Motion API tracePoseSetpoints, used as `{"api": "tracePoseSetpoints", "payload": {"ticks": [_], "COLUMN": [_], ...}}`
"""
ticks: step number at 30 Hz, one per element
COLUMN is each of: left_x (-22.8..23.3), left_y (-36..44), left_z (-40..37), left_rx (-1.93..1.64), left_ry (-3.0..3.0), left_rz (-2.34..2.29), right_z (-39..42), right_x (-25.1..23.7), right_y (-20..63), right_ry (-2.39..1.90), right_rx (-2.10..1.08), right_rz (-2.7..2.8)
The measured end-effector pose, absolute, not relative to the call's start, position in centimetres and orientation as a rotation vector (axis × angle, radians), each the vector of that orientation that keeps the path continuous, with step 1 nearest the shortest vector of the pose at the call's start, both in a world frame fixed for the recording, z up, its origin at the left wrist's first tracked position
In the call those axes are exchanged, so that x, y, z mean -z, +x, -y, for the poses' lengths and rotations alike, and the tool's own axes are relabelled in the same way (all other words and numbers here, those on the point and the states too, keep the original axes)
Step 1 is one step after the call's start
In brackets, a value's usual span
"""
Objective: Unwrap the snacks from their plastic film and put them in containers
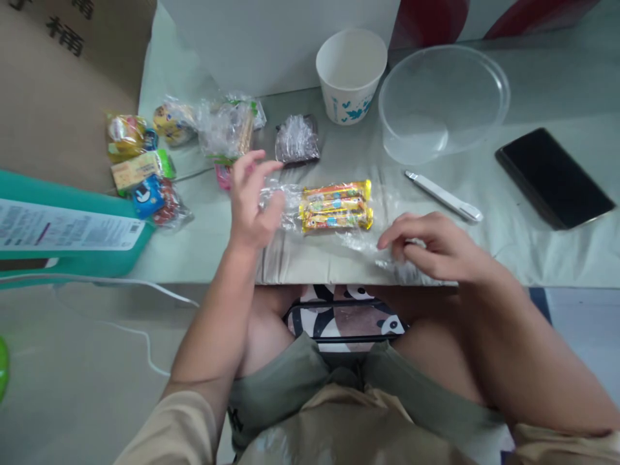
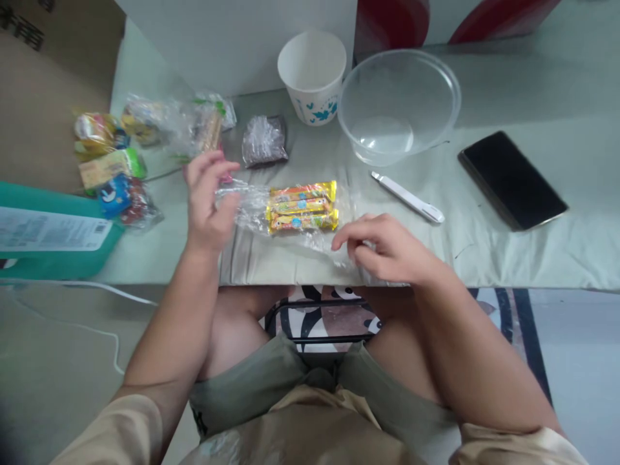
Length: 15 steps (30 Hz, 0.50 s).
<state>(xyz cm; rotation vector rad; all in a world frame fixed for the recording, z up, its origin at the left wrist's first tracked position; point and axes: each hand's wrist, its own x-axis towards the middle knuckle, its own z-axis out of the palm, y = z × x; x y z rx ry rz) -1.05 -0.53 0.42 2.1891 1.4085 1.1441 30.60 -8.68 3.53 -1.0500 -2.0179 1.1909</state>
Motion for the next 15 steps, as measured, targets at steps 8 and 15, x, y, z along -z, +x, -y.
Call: {"api": "tracePoseSetpoints", "payload": {"ticks": [8, 15], "left_x": [-2.8, -6.6], "left_y": [0.8, -0.6], "left_z": [4.3, 7.2], "left_rx": [-0.632, -0.302], "left_ry": [2.525, 2.144], "left_rz": [-1.101, -1.028], "right_z": [8.6, 8.8], "right_x": [-4.4, -4.7], "right_y": [28.3, 27.5], "right_ry": [-1.508, -1.909], "right_rx": [-1.223, -0.785], "right_rz": [2.468, 2.358]}}
